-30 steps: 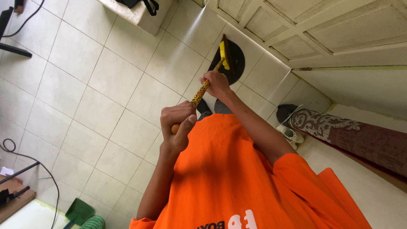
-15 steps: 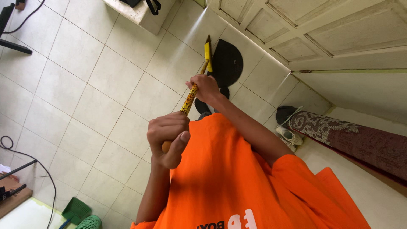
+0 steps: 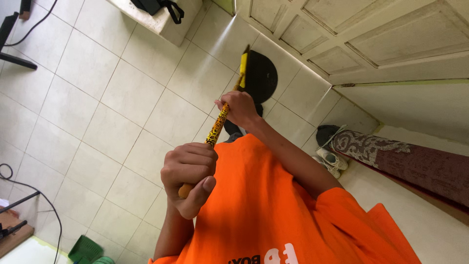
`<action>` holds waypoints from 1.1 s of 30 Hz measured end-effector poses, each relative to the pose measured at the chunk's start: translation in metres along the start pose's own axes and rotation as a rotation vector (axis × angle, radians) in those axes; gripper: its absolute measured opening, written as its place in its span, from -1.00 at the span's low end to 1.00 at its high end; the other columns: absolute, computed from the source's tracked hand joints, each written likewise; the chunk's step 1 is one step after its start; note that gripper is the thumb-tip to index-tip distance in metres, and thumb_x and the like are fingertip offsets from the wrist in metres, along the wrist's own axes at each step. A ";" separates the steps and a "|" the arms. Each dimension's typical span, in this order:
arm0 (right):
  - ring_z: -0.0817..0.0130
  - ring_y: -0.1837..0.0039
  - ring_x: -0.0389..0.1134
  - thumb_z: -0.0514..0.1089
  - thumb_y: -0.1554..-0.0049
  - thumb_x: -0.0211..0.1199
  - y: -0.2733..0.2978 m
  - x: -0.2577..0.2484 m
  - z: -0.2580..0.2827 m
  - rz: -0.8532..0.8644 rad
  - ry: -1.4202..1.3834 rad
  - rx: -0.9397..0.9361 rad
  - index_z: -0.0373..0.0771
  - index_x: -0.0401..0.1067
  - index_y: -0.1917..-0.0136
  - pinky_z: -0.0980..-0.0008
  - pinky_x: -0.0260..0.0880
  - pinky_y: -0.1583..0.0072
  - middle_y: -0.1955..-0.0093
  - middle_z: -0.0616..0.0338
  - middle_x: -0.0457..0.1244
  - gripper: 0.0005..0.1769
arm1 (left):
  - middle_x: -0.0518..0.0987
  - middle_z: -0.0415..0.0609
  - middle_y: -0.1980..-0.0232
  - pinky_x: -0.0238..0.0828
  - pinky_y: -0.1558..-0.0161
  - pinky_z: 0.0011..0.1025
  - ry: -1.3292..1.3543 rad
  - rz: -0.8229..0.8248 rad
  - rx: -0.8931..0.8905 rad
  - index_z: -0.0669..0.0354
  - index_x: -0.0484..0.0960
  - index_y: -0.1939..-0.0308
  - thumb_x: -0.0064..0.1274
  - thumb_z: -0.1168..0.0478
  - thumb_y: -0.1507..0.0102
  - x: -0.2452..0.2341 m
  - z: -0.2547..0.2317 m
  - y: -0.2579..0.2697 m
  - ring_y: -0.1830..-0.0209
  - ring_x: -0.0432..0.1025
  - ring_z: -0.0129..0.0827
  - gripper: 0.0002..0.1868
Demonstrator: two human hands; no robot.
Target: The person sweeps the tiled floor using a broom, moving the broom head across the floor and then lifting a small floor mat to sweep under it.
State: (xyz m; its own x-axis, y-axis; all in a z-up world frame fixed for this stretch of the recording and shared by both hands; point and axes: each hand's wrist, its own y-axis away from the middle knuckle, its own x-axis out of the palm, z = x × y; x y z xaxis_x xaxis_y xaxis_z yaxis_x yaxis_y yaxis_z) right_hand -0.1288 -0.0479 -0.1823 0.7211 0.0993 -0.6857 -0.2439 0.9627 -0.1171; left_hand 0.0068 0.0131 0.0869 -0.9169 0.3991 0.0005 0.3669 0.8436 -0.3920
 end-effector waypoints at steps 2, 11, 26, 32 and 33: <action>0.08 0.30 0.31 0.02 -0.22 0.29 0.007 -0.005 -0.010 -0.041 -0.005 -0.027 -0.21 0.33 0.47 0.11 0.29 0.17 0.46 0.11 0.23 -0.50 | 0.15 -0.07 0.69 0.04 0.51 -0.33 0.028 0.018 -0.009 0.21 0.13 0.72 -0.07 0.39 -0.04 0.004 0.000 -0.001 0.72 0.04 -0.31 -0.68; 0.02 0.28 0.31 -0.05 -0.19 0.33 0.051 -0.023 -0.072 -0.126 0.031 -0.010 -0.24 0.37 0.42 0.08 0.31 0.13 0.41 0.05 0.26 -0.59 | 0.13 -0.05 0.67 0.00 0.48 -0.24 0.143 0.238 -0.014 0.20 0.11 0.69 -0.09 0.41 -0.06 0.031 0.030 -0.011 0.70 0.07 -0.20 -0.67; 0.15 0.53 0.04 -0.21 -0.13 0.32 0.095 -0.049 -0.127 -0.139 -0.349 0.087 -0.32 0.13 0.58 0.18 0.03 0.35 0.61 0.02 0.03 -0.44 | 0.11 -0.08 0.72 0.00 0.57 -0.25 0.338 0.388 0.099 0.14 0.08 0.73 -0.09 0.39 -0.08 0.081 0.058 -0.037 0.76 0.06 -0.25 -0.63; 0.23 0.56 -0.01 -0.19 -0.13 0.31 0.100 -0.053 -0.130 -0.079 -0.361 0.048 -0.33 0.13 0.57 0.23 0.01 0.38 0.62 0.04 0.01 -0.45 | 0.12 -0.06 0.72 -0.06 0.57 -0.27 0.314 0.221 0.049 0.17 0.10 0.74 -0.09 0.37 -0.08 0.090 0.058 -0.028 0.77 0.01 -0.28 -0.64; 0.26 0.55 -0.02 -0.19 -0.14 0.31 0.102 -0.054 -0.131 -0.064 -0.365 0.064 -0.33 0.14 0.56 0.24 0.01 0.38 0.62 0.05 0.02 -0.45 | 0.12 -0.06 0.71 -0.07 0.55 -0.27 0.311 0.221 0.036 0.18 0.11 0.73 -0.09 0.38 -0.08 0.092 0.059 -0.027 0.76 0.01 -0.26 -0.65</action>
State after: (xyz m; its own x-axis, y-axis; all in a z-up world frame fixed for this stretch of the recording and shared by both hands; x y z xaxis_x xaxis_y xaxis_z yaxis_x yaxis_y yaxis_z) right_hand -0.2776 0.0121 -0.2507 0.9200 0.1099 -0.3763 -0.1576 0.9826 -0.0982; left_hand -0.0970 0.0062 0.0430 -0.7229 0.6645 0.1891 0.5397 0.7140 -0.4460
